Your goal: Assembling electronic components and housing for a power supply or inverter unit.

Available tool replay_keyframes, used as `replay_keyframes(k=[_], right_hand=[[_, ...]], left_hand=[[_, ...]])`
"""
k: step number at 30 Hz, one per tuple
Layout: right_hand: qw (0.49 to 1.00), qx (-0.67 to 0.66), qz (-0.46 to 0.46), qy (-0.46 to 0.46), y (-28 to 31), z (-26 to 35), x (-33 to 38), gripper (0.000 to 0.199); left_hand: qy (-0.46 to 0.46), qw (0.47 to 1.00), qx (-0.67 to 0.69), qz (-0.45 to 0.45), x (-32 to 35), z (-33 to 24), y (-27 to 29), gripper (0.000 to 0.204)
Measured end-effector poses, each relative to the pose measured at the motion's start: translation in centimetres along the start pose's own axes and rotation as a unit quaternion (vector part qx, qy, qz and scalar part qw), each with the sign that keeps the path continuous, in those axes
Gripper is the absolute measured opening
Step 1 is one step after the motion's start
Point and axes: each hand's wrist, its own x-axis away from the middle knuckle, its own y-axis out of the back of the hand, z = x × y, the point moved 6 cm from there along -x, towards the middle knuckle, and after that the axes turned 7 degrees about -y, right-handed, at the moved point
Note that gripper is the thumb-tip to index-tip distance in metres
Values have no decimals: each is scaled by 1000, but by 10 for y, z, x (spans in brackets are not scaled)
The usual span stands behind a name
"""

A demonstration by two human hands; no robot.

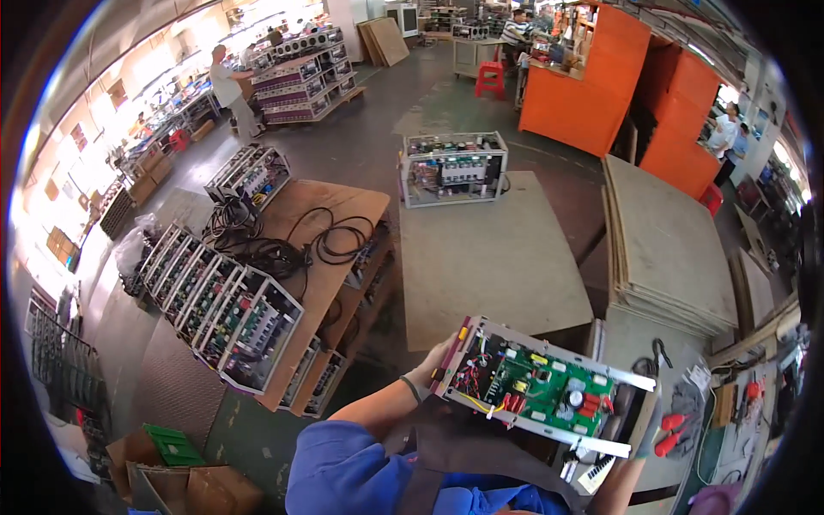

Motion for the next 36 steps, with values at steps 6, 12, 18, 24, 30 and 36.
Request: replay_keyframes(k=[6, 12, 18, 24, 30, 36], right_hand=[[986, 113, 82, -91, -41, -54, -212, 38], [972, 167, 145, -77, -135, -98, -424, 23], [961, 114, 168, -186, -218, -144, -569, 18], [940, 77, 220, -250, -247, -211, -648, 34], [945, 167, 162, -227, -250, -228, -648, 47], [944, 249, 184, -110, -257, -215, -664, 55]], left_hand=[[-79, 987, -15, -141, -35, -109, 75, 46], [-216, 963, 35, -155, -124, -227, 128, 33], [-252, 952, 49, -168, -222, -298, 186, 31], [-291, 907, 41, -302, -262, -358, 192, 36], [-268, 916, 84, -287, -261, -383, 194, 29], [-302, 923, 82, -225, -265, -379, 200, 32]])
